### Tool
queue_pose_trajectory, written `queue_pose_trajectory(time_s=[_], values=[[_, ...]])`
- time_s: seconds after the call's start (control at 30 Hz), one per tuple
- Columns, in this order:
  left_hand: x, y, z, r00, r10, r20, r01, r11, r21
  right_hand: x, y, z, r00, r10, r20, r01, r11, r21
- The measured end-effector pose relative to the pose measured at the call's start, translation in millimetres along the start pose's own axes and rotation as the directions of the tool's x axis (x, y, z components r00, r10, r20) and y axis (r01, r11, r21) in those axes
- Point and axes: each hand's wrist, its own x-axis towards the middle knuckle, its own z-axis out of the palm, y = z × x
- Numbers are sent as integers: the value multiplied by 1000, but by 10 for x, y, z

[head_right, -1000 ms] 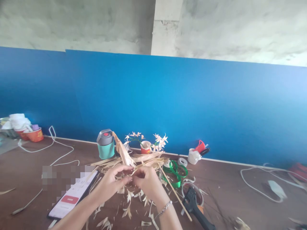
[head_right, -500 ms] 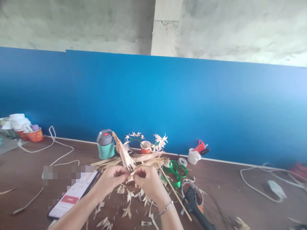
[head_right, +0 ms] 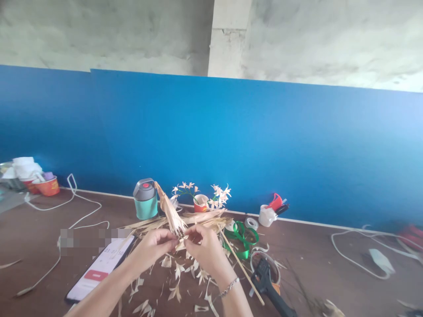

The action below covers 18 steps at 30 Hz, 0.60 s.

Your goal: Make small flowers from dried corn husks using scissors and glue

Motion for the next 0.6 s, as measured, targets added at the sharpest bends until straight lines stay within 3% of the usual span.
queue_pose_trajectory(time_s=[0.23,0.4,0.6], values=[[-3,9,14,998,-34,62,44,983,-176,2,15,93,993,-117,-11,117,992,-41],[-29,47,12,997,-22,71,35,981,-190,20,17,65,987,-158,-44,154,985,-75],[-47,89,41,999,-43,3,42,978,-203,-3,-20,73,961,-268,-64,256,955,-153]])
